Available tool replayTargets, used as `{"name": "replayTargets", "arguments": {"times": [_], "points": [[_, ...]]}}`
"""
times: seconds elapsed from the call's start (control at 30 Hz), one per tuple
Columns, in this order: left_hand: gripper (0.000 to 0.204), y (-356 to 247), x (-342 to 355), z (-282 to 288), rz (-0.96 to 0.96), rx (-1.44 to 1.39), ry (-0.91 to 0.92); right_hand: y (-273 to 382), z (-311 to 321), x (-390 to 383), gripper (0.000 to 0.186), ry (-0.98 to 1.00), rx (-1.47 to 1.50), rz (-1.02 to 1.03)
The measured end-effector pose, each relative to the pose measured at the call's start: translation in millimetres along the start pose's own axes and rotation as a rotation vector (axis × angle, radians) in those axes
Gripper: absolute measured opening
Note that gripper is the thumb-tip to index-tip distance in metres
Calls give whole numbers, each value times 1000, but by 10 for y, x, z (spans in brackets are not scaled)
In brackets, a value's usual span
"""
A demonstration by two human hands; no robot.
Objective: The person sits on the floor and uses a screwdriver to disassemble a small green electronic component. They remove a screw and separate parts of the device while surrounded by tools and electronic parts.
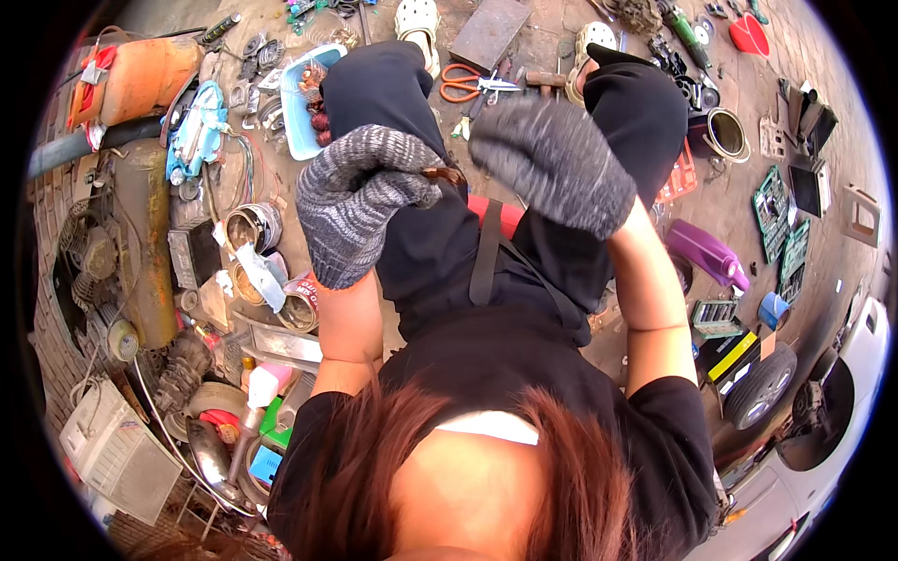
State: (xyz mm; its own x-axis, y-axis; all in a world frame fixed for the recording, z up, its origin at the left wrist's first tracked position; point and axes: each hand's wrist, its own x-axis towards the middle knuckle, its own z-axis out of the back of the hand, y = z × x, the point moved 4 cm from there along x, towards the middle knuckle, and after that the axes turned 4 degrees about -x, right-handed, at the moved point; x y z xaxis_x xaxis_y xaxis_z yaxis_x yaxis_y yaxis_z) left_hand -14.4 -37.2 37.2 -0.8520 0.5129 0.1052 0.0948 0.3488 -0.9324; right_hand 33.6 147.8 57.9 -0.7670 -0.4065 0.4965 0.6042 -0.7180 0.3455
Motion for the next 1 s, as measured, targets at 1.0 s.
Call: {"name": "replayTargets", "arguments": {"times": [1.0], "points": [[24, -55, 33, 41, -375, 674, -58, 311, 117, 65, 16, 156, 358, -67]]}}
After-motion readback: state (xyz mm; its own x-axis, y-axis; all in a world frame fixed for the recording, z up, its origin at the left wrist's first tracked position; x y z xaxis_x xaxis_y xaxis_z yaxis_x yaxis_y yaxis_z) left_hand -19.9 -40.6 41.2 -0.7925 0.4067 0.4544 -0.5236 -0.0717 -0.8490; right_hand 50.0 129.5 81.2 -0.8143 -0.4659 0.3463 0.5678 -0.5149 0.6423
